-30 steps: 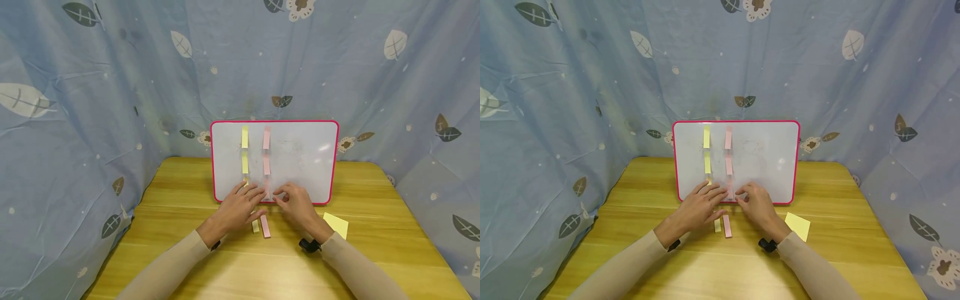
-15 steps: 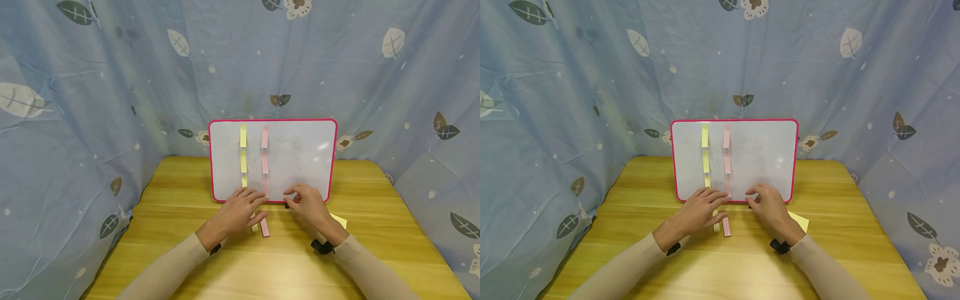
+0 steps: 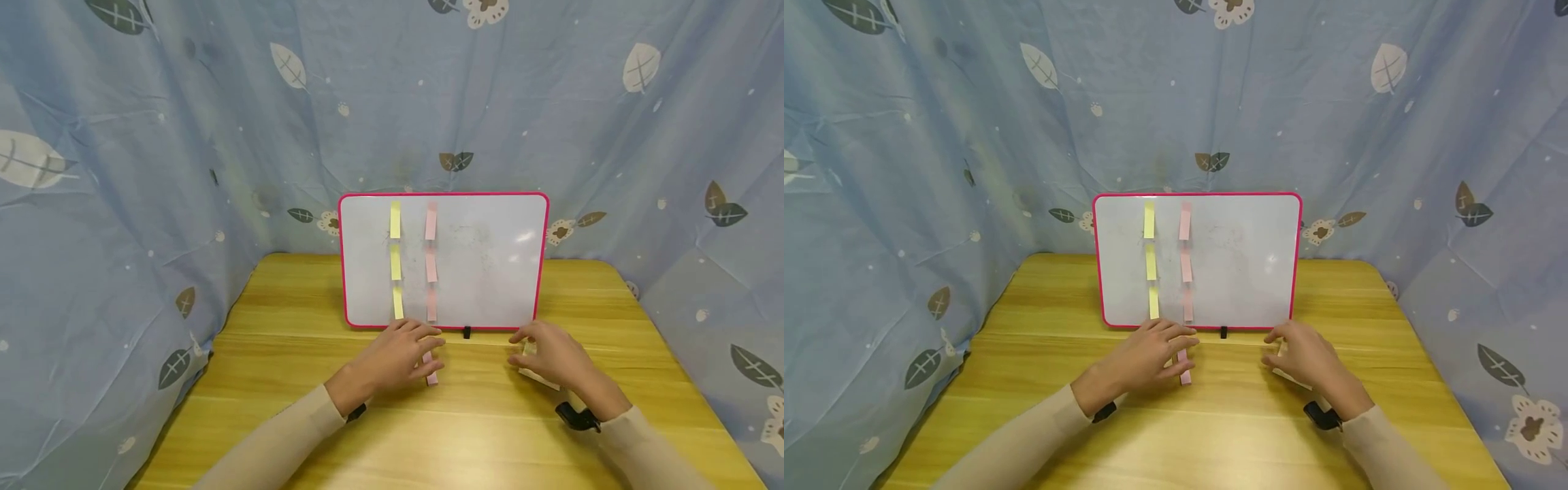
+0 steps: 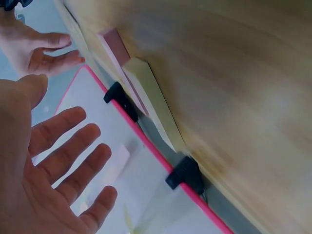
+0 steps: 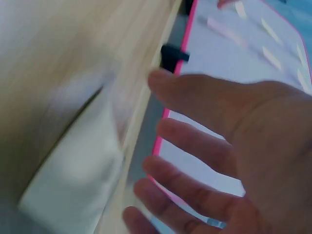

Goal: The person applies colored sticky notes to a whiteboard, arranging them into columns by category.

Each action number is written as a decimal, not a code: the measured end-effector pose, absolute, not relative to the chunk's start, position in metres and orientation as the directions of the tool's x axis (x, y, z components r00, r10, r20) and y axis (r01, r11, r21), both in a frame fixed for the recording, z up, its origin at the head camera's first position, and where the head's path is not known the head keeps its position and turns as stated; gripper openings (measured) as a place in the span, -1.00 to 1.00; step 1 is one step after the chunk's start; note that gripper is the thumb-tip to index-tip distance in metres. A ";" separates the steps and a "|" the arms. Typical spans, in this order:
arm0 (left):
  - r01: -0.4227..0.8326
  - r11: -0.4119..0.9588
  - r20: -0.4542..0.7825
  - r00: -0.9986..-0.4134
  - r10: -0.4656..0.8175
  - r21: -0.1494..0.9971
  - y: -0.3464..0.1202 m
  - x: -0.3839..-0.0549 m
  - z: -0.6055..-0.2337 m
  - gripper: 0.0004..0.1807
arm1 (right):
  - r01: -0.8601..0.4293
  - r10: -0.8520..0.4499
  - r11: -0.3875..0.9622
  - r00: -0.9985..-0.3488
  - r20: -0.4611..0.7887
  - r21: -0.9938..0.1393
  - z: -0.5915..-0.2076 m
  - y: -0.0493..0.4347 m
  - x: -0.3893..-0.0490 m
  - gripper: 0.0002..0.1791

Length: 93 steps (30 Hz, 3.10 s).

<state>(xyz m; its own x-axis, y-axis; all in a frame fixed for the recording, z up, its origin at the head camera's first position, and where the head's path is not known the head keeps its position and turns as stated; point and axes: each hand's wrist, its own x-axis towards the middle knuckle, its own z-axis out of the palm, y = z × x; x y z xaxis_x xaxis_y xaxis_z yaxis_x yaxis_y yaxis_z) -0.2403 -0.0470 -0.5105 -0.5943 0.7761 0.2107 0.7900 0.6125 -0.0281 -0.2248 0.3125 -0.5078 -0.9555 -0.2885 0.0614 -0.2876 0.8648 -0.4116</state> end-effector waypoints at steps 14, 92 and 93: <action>0.850 0.526 0.076 -0.523 0.849 -0.028 -0.006 -0.237 -0.520 -0.43 | -0.329 -0.346 0.846 -0.937 0.036 -0.420 -0.523 0.348 -0.206 -0.40; 0.794 0.605 0.108 -0.598 0.794 -0.057 -0.017 -0.234 -0.527 -0.73 | -0.650 -0.670 0.620 -0.730 0.136 -0.438 -0.529 0.248 -0.245 -0.79; 0.786 0.615 0.109 -0.607 0.787 -0.063 -0.015 -0.235 -0.527 -0.75 | -0.649 -0.669 0.615 -0.730 0.140 -0.448 -0.529 0.248 -0.246 -0.80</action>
